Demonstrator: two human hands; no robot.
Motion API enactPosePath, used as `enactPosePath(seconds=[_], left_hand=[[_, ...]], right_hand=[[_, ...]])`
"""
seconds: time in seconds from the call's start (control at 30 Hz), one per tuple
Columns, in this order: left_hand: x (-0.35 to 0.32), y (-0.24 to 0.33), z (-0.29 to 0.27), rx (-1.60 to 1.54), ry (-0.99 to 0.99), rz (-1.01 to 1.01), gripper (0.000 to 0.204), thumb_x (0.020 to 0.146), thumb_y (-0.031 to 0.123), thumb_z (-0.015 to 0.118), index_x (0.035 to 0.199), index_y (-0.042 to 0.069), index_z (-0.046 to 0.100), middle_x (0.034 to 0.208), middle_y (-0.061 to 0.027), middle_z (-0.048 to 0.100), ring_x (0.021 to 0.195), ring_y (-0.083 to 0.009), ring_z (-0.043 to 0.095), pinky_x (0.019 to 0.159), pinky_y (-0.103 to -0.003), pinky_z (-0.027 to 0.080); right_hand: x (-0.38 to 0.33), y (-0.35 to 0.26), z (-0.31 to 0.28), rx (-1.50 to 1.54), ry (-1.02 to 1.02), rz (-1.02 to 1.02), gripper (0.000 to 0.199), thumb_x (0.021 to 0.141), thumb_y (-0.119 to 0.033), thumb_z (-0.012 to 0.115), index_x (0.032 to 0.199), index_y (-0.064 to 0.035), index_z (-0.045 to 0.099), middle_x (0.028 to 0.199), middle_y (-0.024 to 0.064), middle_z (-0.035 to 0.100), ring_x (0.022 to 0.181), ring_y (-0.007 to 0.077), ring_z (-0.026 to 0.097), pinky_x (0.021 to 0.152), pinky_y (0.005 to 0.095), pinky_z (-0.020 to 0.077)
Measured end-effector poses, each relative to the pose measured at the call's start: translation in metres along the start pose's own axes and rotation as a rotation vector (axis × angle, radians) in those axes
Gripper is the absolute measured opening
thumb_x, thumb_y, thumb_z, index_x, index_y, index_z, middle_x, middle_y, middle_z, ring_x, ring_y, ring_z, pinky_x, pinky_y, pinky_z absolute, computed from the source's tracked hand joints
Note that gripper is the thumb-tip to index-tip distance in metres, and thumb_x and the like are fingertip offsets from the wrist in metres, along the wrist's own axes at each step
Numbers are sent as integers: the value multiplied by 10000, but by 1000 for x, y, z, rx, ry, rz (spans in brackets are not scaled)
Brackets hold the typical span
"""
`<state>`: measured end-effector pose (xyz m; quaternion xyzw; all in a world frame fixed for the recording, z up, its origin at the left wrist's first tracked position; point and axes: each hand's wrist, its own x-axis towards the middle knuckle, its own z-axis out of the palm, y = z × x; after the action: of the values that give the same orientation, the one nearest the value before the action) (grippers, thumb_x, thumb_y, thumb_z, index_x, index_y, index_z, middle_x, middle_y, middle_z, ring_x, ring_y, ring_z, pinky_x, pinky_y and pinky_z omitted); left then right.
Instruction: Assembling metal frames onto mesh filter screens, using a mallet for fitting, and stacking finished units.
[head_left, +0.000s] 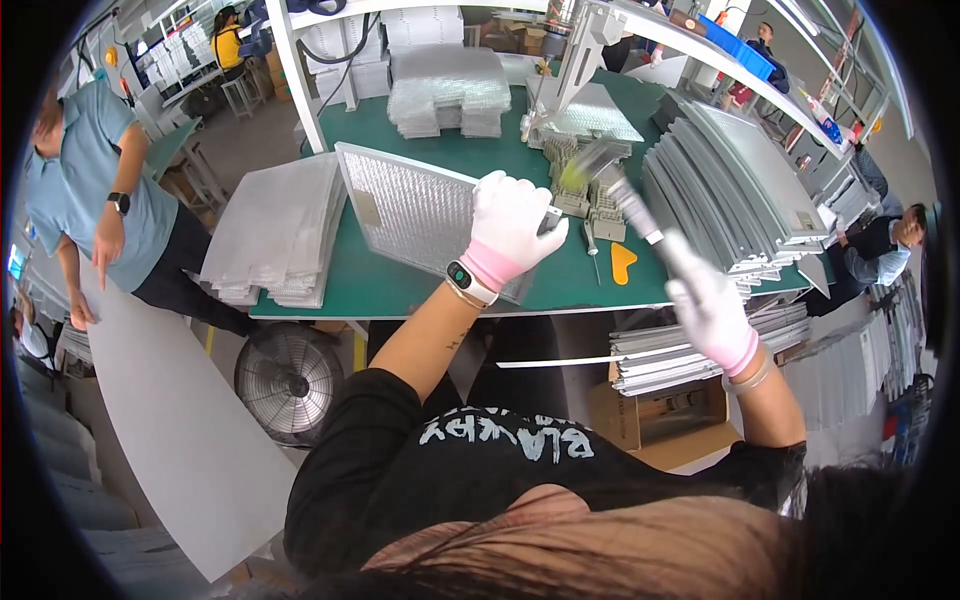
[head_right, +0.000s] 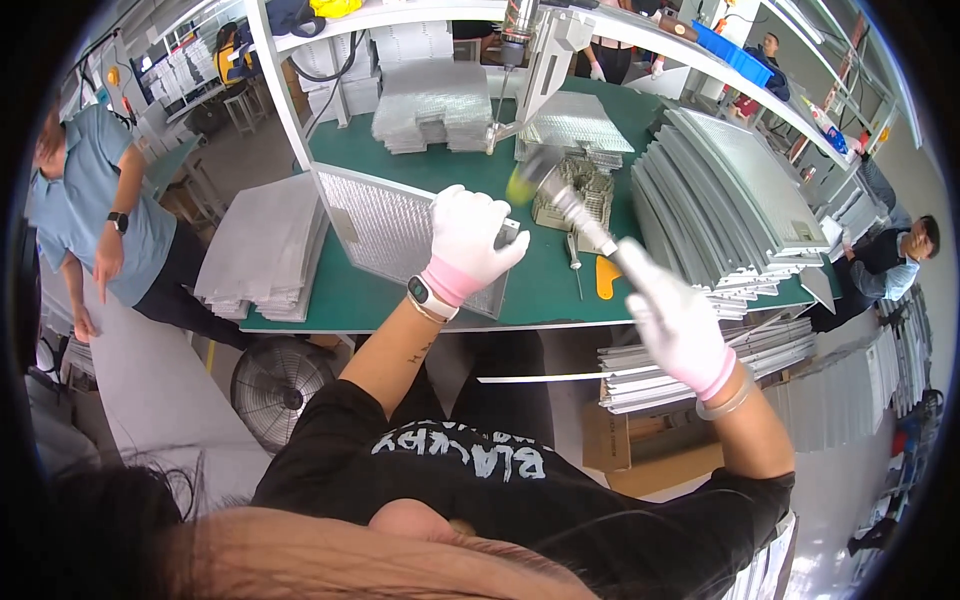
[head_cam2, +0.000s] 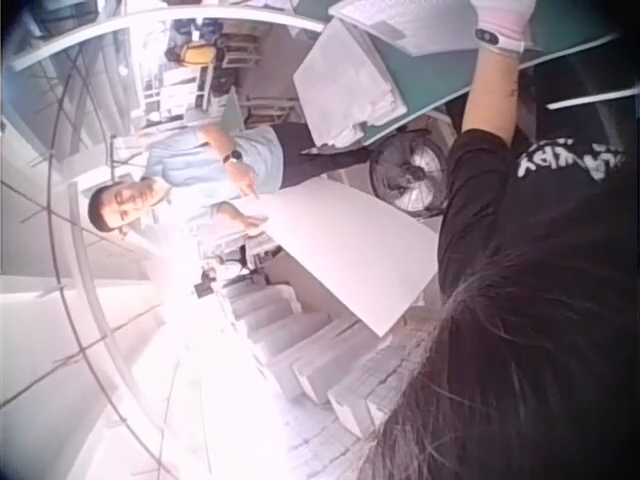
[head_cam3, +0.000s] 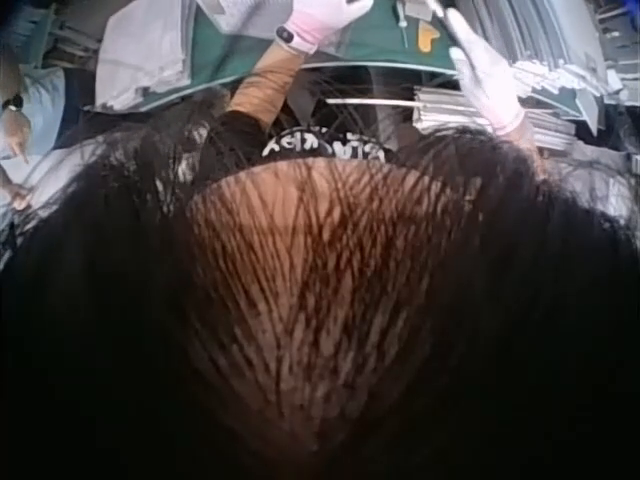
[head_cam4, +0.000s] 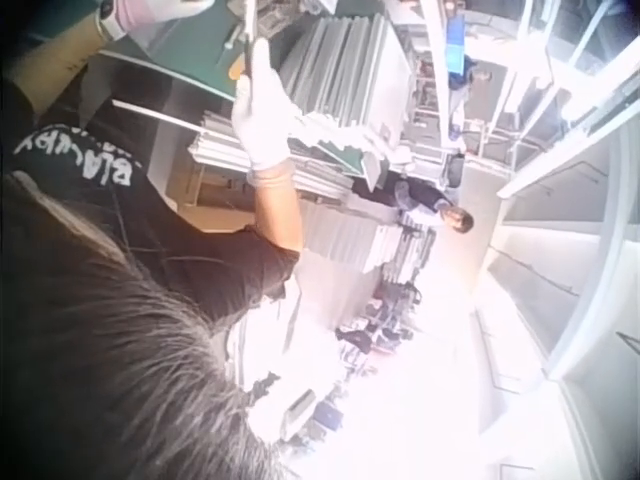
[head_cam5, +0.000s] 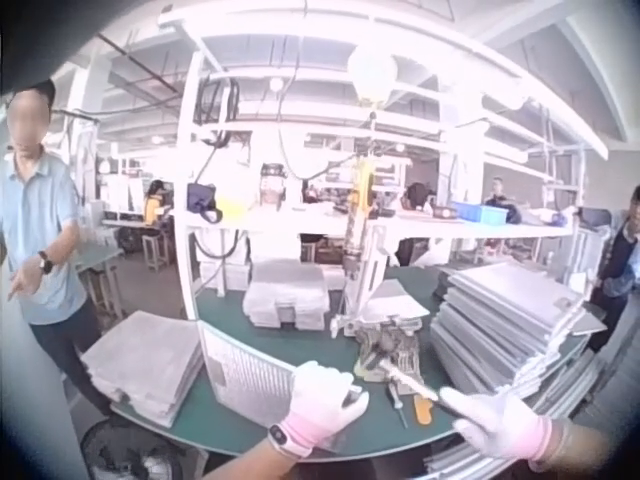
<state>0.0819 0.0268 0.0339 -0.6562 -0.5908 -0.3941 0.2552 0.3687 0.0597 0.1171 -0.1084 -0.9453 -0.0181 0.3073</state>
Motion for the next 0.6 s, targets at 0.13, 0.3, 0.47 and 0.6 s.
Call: enactPosePath(seconds=[0.13, 0.3, 0.47, 0.6], left_hand=[[-1, -4, 7, -4, 48, 22, 296, 704, 354, 732, 789, 90, 628, 729, -77, 555, 768, -272, 555, 870, -445, 397], [1, -5, 7, -19, 42, 18, 287, 706, 354, 729, 759, 94, 620, 709, -76, 544, 748, -271, 549, 878, -444, 397], [2, -9, 7, -43, 35, 15, 281, 708, 358, 719, 710, 98, 610, 686, -78, 534, 731, -276, 548, 863, -439, 403], [2, -6, -1, -43, 27, 19, 280, 700, 350, 702, 649, 111, 566, 660, -77, 526, 697, -270, 541, 809, -433, 401]], right_hand=[[2, -5, -15, -93, -240, 145, 512, 934, -89, 562, 1430, -40, 441, 967, 161, 650, 751, 310, 645, 679, 383, 524], [-6, -4, 16, -2, 123, 63, 546, 893, -40, 586, 1421, -29, 446, 820, 178, 593, 699, 345, 609, 633, 401, 500], [5, -4, 5, 78, -49, 103, 519, 912, -40, 566, 1416, -14, 446, 913, 198, 652, 708, 321, 632, 643, 374, 505], [-18, -9, 44, 75, -2, 209, 530, 898, -4, 532, 1418, -2, 432, 1151, 311, 604, 1022, 419, 641, 844, 412, 511]])
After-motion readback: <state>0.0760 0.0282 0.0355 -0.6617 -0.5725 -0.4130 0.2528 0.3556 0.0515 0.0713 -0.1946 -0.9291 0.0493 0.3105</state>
